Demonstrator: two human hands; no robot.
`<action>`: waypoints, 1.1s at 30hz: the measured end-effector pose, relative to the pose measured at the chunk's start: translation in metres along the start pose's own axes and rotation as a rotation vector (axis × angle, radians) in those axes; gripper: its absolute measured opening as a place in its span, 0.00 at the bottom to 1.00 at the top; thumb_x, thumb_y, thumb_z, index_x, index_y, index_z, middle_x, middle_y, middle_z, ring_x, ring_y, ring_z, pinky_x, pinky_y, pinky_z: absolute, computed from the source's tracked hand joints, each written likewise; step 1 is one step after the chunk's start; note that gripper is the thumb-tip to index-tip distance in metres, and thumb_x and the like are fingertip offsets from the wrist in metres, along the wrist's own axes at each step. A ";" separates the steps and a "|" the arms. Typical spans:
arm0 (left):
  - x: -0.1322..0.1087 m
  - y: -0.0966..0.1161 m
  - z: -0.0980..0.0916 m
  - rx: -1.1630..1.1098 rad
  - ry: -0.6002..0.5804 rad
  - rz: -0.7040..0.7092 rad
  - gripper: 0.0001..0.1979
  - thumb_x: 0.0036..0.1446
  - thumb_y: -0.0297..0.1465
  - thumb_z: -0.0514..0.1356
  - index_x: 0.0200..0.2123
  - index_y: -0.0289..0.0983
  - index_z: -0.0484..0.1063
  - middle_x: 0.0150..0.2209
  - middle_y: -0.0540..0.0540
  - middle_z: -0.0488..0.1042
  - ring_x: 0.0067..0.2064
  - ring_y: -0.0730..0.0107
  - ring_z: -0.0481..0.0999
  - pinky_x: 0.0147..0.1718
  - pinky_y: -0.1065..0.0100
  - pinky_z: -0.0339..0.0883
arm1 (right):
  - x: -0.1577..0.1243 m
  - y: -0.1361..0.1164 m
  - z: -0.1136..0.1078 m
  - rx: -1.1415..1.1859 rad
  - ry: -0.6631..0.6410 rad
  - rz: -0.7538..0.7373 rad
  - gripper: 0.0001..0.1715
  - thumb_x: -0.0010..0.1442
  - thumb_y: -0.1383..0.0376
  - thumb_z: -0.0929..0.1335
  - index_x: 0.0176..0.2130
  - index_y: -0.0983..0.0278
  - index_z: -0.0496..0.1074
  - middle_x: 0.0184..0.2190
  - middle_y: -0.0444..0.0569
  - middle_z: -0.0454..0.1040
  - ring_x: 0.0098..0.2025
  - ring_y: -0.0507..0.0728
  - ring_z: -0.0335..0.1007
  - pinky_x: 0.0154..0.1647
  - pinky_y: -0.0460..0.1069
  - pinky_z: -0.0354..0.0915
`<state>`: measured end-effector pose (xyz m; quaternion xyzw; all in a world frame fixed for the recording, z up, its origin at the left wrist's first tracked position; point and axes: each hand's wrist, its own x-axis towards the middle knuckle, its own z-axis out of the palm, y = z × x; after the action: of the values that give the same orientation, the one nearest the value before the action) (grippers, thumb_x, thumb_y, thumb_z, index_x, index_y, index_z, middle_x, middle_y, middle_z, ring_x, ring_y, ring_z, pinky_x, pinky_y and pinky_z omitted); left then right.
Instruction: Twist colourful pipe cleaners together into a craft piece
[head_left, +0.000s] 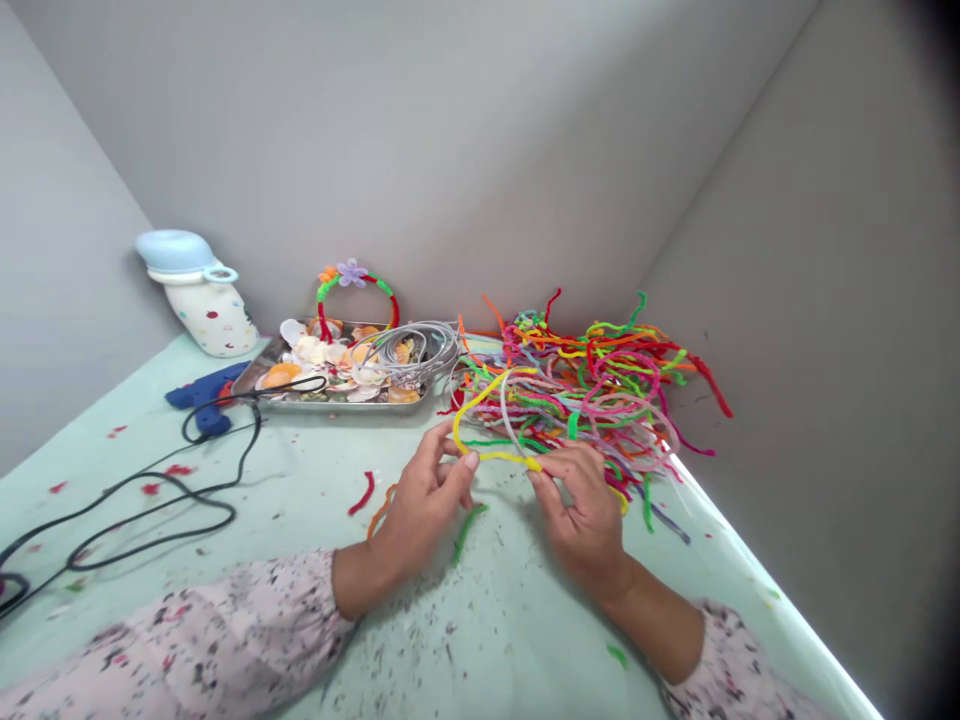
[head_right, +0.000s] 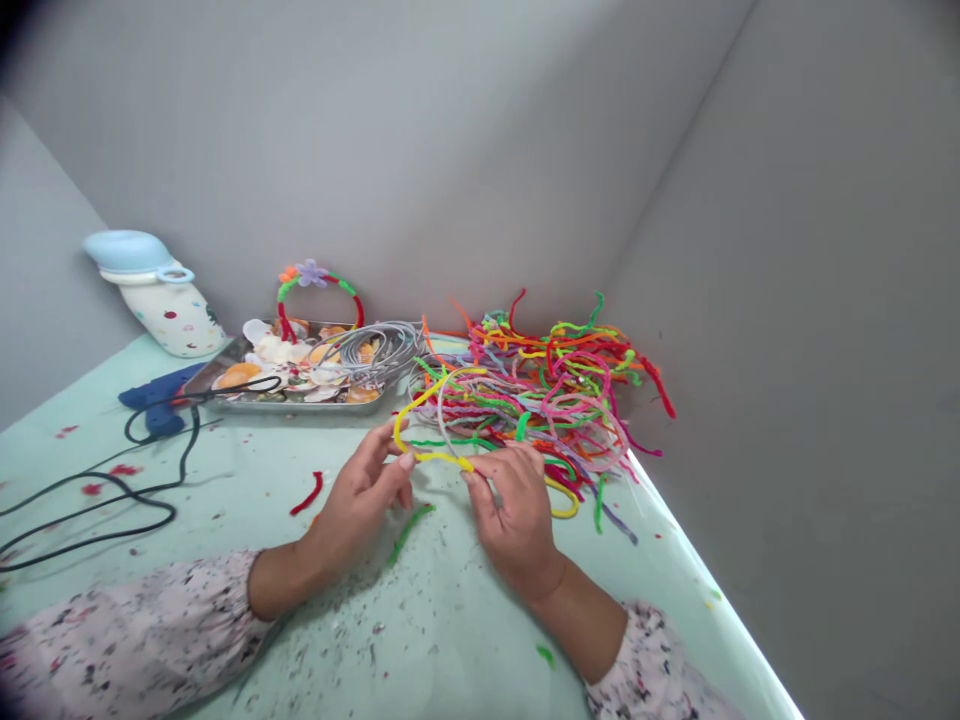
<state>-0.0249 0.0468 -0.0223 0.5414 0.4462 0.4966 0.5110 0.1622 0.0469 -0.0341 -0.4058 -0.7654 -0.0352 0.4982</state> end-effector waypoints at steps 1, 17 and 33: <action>0.000 0.000 0.000 -0.013 -0.027 -0.004 0.21 0.61 0.39 0.56 0.56 0.40 0.61 0.36 0.50 0.71 0.25 0.79 0.69 0.25 0.75 0.64 | 0.000 0.000 0.000 0.014 -0.012 -0.015 0.07 0.62 0.71 0.65 0.39 0.60 0.69 0.31 0.45 0.73 0.35 0.56 0.68 0.48 0.58 0.60; -0.006 0.001 -0.002 0.048 -0.164 0.059 0.24 0.56 0.36 0.62 0.55 0.40 0.62 0.37 0.49 0.68 0.31 0.74 0.67 0.31 0.72 0.63 | -0.003 0.000 0.000 0.157 -0.031 0.065 0.07 0.63 0.70 0.64 0.39 0.59 0.69 0.33 0.46 0.72 0.37 0.57 0.68 0.44 0.56 0.63; -0.011 0.011 -0.008 0.333 -0.352 0.392 0.07 0.58 0.34 0.57 0.36 0.36 0.68 0.32 0.46 0.69 0.34 0.68 0.68 0.35 0.68 0.62 | 0.005 -0.008 -0.004 0.317 -0.187 -0.048 0.08 0.63 0.69 0.63 0.39 0.60 0.71 0.30 0.46 0.73 0.34 0.56 0.68 0.42 0.55 0.64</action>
<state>-0.0338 0.0355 -0.0121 0.7711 0.3132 0.4046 0.3789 0.1591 0.0424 -0.0257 -0.3053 -0.8138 0.1116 0.4817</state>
